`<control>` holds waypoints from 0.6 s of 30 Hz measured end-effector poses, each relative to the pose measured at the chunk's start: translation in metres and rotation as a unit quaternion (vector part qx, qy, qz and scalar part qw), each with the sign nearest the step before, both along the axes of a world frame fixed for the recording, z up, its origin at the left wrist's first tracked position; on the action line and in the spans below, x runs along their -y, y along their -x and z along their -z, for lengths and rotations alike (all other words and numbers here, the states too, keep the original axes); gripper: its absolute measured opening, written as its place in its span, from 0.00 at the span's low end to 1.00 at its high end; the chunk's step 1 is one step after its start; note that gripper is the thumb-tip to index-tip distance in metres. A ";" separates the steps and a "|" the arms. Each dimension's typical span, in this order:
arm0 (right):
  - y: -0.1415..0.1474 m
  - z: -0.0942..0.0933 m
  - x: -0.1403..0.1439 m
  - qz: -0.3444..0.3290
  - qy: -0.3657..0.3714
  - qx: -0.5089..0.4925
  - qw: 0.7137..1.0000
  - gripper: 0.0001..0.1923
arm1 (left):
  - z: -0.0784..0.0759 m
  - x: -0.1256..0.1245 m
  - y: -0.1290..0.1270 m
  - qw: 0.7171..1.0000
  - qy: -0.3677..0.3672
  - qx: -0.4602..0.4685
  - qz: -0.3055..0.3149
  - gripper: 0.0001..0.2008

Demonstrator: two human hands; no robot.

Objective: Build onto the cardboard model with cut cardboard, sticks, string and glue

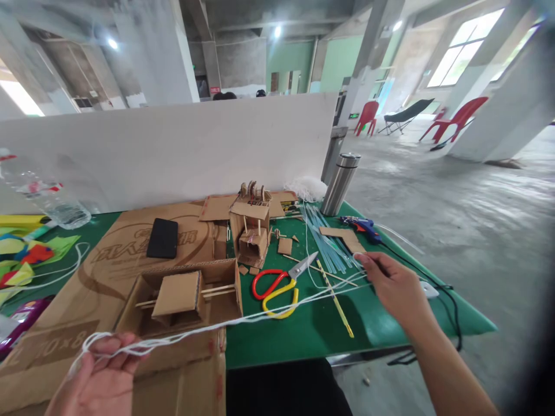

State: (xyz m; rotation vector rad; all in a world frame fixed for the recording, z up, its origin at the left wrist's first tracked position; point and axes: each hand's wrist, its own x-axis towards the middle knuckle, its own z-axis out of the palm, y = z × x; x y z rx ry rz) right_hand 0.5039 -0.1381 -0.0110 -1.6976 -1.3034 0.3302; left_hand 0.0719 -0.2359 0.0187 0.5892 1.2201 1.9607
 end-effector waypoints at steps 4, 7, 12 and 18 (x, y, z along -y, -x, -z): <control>-0.011 -0.001 -0.006 0.074 -0.007 0.073 0.995 0.30 | -0.010 -0.007 -0.025 0.999 0.000 -0.029 -0.023 0.17; 0.000 -0.001 -0.004 0.069 -0.019 0.154 0.985 0.32 | -0.011 -0.011 -0.043 0.995 0.015 -0.094 -0.002 0.16; 0.065 -0.015 0.029 -0.048 -0.092 0.225 0.969 0.23 | -0.006 -0.014 -0.066 0.972 0.100 -0.191 0.090 0.21; 0.152 -0.040 0.063 -0.399 -0.013 -0.015 0.917 0.26 | -0.016 -0.015 -0.093 0.933 0.068 -0.273 0.223 0.23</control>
